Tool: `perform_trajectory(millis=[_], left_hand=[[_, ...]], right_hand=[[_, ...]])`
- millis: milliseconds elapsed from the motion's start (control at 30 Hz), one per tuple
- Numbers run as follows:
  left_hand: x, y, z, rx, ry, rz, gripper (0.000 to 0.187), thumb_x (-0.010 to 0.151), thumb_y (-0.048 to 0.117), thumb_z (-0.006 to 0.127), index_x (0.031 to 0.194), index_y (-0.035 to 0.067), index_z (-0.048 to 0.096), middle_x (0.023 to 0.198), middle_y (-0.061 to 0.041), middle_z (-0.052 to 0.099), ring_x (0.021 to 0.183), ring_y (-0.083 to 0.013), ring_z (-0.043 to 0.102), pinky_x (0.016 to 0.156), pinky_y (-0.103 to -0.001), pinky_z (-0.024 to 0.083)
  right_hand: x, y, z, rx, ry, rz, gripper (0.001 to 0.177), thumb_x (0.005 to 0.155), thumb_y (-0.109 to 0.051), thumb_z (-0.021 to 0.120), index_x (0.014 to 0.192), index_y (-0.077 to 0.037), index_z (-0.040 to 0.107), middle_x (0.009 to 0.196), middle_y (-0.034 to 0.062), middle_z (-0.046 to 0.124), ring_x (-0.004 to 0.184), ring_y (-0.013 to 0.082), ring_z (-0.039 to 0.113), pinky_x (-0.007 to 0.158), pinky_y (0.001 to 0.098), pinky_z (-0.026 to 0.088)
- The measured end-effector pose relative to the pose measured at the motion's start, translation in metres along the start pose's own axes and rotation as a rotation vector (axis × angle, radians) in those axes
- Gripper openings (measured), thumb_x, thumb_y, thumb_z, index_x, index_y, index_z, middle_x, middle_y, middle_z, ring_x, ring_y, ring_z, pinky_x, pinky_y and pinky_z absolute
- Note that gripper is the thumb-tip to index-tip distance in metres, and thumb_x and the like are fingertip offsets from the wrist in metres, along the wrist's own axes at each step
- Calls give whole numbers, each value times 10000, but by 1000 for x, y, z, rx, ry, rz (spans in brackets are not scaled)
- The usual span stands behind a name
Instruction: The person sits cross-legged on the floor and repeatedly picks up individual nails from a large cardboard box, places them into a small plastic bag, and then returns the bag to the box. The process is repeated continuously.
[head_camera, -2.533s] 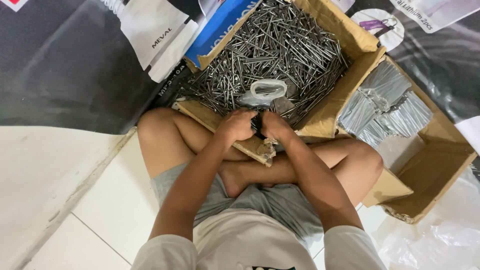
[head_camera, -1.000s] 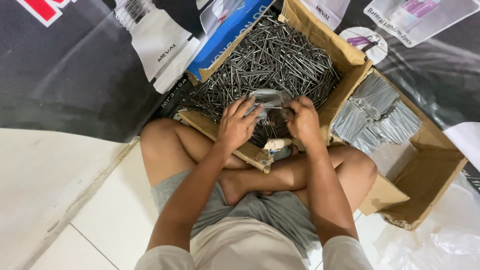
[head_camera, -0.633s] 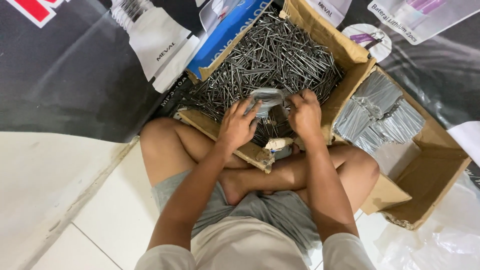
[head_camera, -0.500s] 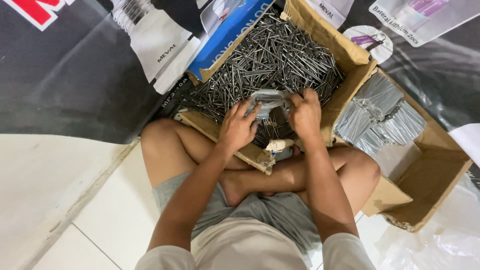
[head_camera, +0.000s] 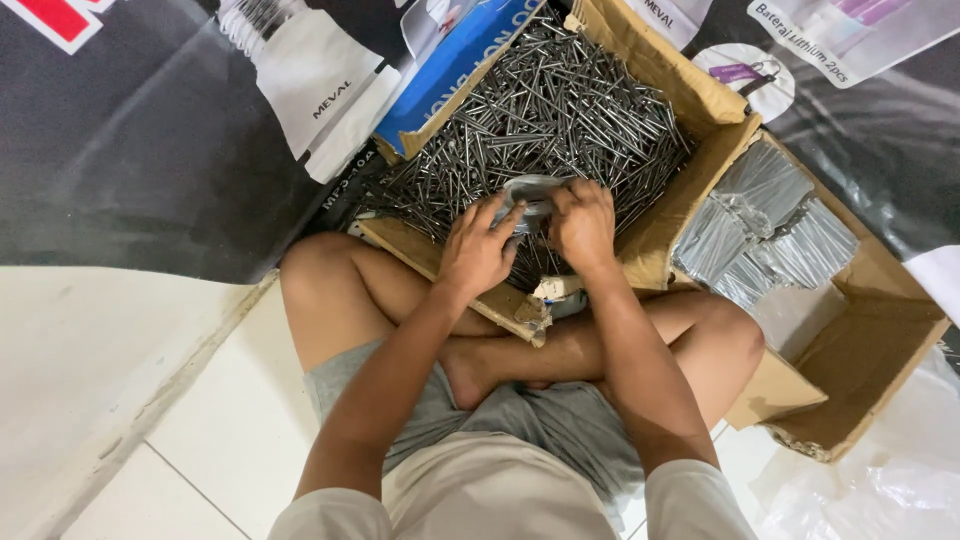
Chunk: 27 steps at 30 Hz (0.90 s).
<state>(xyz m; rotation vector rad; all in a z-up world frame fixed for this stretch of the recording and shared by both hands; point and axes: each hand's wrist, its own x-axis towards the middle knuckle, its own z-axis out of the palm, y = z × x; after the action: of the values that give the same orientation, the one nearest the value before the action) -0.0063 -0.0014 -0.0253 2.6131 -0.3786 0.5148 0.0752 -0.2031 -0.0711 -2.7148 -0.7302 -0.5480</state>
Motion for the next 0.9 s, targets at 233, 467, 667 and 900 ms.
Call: perform_trajectory(millis=[233,467,667,900], left_hand=[[-2,-4,5,-5,12,25,533,786,246,714,1306,218,599,1263,-100,538,1194,-323,531,856,-456,514],[-5,-5,8,-75,-85,49,225,771,248,702,984,183,679,968,-23,597,987,-267,610,809,-412,520],[-15,-9,33,-120,-609,-133,335,828,303,693,1116,130,682,1062,-103,641,1041,-314,631,868,-463,526],[-9,-11,40,-138,-857,-217,454,888,276,649,1307,105,599,1260,-175,598,1205,-369,546,997,-510,450]], right_hand=[[-3,-3,-12,112,49,9,261,672,-197,695,933,-196,701,853,18,609,840,253,601,778,369,447],[-9,-15,-37,452,-10,118,151,709,-112,703,859,-128,714,805,80,674,815,348,661,734,426,523],[-6,-35,-53,438,-450,265,200,743,-245,673,931,-198,722,922,60,705,932,343,675,811,489,528],[0,-46,-59,339,-796,336,297,759,-256,667,1029,-140,713,947,158,723,960,385,676,864,505,521]])
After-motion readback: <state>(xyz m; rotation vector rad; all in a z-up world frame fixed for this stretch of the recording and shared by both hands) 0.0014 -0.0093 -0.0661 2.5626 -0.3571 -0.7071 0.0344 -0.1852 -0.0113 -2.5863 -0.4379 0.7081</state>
